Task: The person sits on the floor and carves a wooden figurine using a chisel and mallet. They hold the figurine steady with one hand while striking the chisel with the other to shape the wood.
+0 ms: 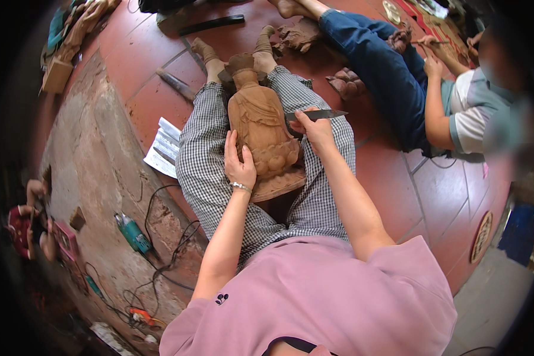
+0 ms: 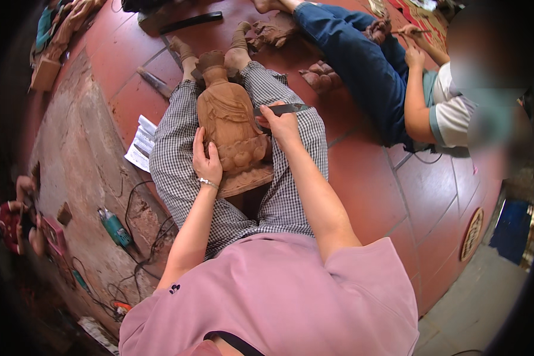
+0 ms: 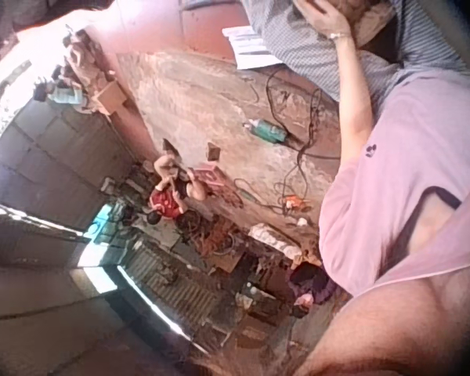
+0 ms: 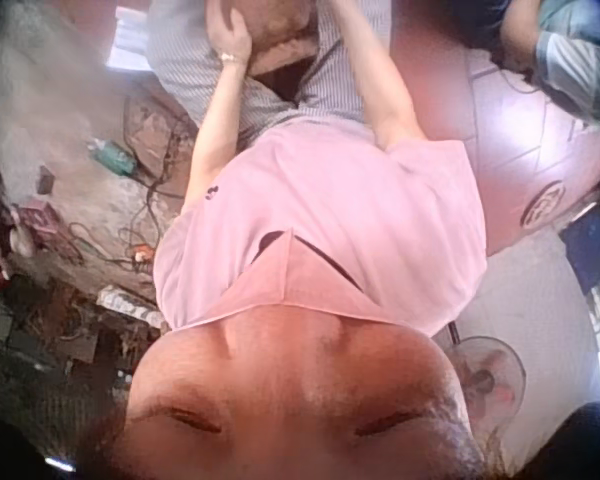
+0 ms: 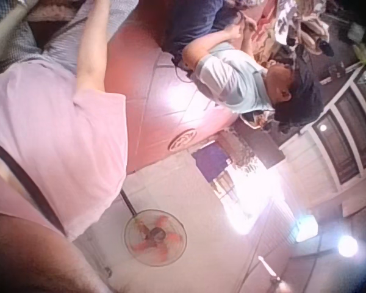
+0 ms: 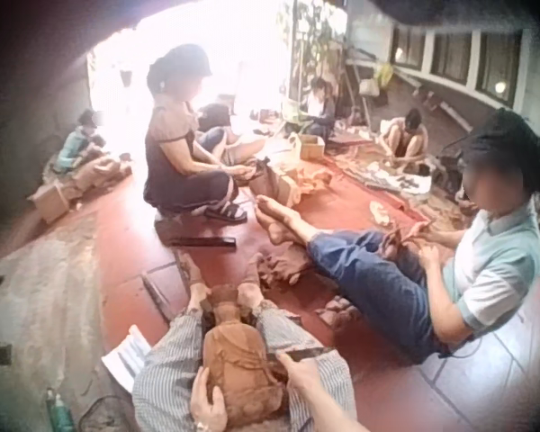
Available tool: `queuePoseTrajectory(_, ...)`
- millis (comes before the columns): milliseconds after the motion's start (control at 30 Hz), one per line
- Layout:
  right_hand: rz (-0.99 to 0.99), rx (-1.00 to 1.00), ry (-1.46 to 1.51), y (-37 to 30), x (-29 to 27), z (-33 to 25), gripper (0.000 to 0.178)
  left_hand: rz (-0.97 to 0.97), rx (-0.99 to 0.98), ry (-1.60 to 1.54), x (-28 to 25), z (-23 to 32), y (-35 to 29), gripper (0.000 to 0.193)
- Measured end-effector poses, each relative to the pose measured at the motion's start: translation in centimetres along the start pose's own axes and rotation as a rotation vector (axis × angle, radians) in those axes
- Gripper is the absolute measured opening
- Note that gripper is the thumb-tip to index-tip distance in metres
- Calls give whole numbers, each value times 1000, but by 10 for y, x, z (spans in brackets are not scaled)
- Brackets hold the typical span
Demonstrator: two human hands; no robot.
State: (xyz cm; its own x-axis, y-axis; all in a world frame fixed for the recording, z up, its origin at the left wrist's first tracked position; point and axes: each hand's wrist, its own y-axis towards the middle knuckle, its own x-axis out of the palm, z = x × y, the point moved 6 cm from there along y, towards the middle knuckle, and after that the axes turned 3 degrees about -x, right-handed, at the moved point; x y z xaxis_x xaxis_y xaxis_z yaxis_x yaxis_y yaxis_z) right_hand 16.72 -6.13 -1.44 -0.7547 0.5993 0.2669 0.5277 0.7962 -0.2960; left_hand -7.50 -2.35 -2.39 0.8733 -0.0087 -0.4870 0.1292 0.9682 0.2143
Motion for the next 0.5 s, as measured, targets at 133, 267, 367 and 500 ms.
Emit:
queuePoseTrajectory(133, -70, 90, -20, -12, -11, 25, 17, -17, 5, -8, 2, 1, 0, 51)
queuePoseTrajectory(267, -170, -95, -335, -17, 15, 12, 18, -28, -7, -9, 2, 1, 1, 50)
queuePoseTrajectory(367, -246, -40, -378, -12, 23, 16, 22, 10, 33, 28, 0, 0, -1, 49)
queuePoseTrajectory(500, -247, 17, -433, 25, 1, 13, 26, -2, 20, 16, 3, 4, -1, 49)
